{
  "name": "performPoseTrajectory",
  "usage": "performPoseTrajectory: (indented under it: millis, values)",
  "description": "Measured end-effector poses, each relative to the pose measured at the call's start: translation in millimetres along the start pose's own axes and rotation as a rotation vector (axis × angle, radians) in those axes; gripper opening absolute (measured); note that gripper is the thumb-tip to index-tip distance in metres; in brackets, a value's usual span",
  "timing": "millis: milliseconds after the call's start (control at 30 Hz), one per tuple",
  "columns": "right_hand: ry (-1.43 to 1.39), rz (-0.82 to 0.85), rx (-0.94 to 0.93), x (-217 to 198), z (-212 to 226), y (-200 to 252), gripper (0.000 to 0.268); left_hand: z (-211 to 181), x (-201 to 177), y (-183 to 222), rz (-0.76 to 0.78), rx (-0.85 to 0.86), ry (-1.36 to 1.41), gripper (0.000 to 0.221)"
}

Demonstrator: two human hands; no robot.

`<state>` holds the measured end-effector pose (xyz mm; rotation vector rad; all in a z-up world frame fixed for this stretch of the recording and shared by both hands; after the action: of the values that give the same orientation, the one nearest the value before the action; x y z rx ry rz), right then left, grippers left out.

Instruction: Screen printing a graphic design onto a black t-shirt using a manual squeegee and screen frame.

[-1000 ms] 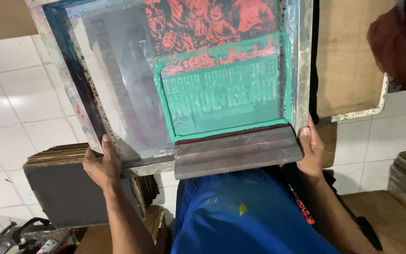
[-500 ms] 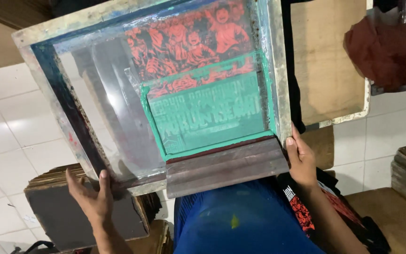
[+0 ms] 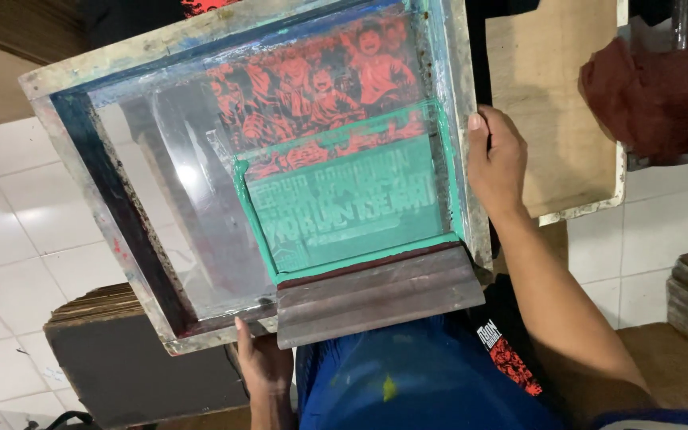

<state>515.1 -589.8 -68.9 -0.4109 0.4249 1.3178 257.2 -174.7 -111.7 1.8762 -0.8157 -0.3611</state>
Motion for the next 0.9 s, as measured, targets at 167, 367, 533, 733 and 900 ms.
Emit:
performPoseTrajectory:
  millis: [167,367,533,733,900]
  values:
    - [0.000,0.026,0.009,4,-3,5,0.040,5,-3,4,0.049,0.104,-0.011,0.064]
    - [-0.062,-0.007,0.061,2,-20,4,0.052,16,-29,-14,0.109,0.243,-0.003,0.041]
    - [-0.066,0.001,0.081,3,-22,4,0.051,16,-28,-13,0.094,0.224,-0.023,0.049]
    - [-0.086,-0.007,0.091,3,-26,5,0.055,21,-38,-20,0.090,0.214,-0.030,0.046]
    - [-0.069,0.002,0.091,2,-26,5,0.053,20,-38,-18,0.057,0.217,-0.030,0.042]
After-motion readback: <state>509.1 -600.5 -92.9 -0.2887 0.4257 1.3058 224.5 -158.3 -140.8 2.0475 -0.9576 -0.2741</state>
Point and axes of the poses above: each hand's wrist, its own y-axis away from the middle knuckle, its own x-axis out of the palm, z = x × y, the point moved 9 cm from there along -y, towards the middle knuckle, and after that the axes turned 11 degrees about -y, right-handed, at the moved point
